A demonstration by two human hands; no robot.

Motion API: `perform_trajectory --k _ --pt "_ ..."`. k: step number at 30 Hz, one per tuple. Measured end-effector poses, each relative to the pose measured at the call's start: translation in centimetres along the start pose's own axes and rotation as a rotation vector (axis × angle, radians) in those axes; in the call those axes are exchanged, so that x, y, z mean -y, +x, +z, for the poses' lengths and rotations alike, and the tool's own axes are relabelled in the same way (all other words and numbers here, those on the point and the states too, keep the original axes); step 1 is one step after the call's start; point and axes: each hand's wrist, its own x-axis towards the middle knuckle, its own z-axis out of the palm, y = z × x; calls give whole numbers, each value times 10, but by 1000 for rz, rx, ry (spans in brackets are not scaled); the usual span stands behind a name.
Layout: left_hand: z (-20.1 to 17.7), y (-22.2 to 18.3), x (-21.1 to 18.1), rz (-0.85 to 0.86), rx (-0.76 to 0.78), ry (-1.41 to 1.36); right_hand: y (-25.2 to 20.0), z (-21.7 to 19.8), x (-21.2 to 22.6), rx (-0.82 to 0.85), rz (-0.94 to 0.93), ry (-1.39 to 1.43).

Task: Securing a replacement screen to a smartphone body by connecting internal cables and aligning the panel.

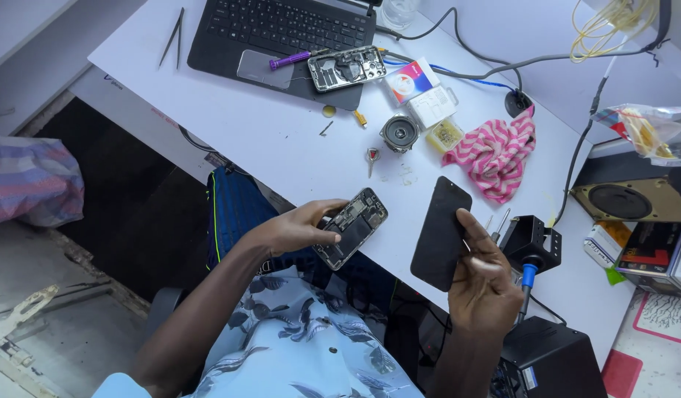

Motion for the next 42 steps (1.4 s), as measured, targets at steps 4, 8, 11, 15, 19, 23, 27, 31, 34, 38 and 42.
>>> perform_trajectory --k 4,8,11,15,19,23,27,31,34,38,42 --pt "-3 -8 -6 122 -9 -127 -11 6 7 228 -97 85" --pt "-9 -19 -20 157 -184 -73 -2 16 5 94 -278 -193" --pt "9 -42 -27 29 -315 -421 4 -7 -12 -103 -209 -172" --pt "7 -40 12 77 -386 -662 71 -124 -47 337 -36 -229" --pt "0 -51 21 170 -378 -655 93 -96 -76 -104 -152 -26" --pt "1 -77 7 30 -384 -779 88 -76 -77 -163 -264 -124" --pt "-5 -80 27 111 -261 -555 89 -58 -64 -464 -43 -96" --pt "-7 -59 64 98 -225 -646 103 -82 -90 -233 79 109" --pt "-2 -25 111 81 -286 -797 117 -105 -126 -193 87 154" --pt "-7 69 232 -174 -472 -1106 91 -41 -109 -362 174 190" --pt "12 60 213 -138 -390 -1148 58 28 -53 -409 258 195"
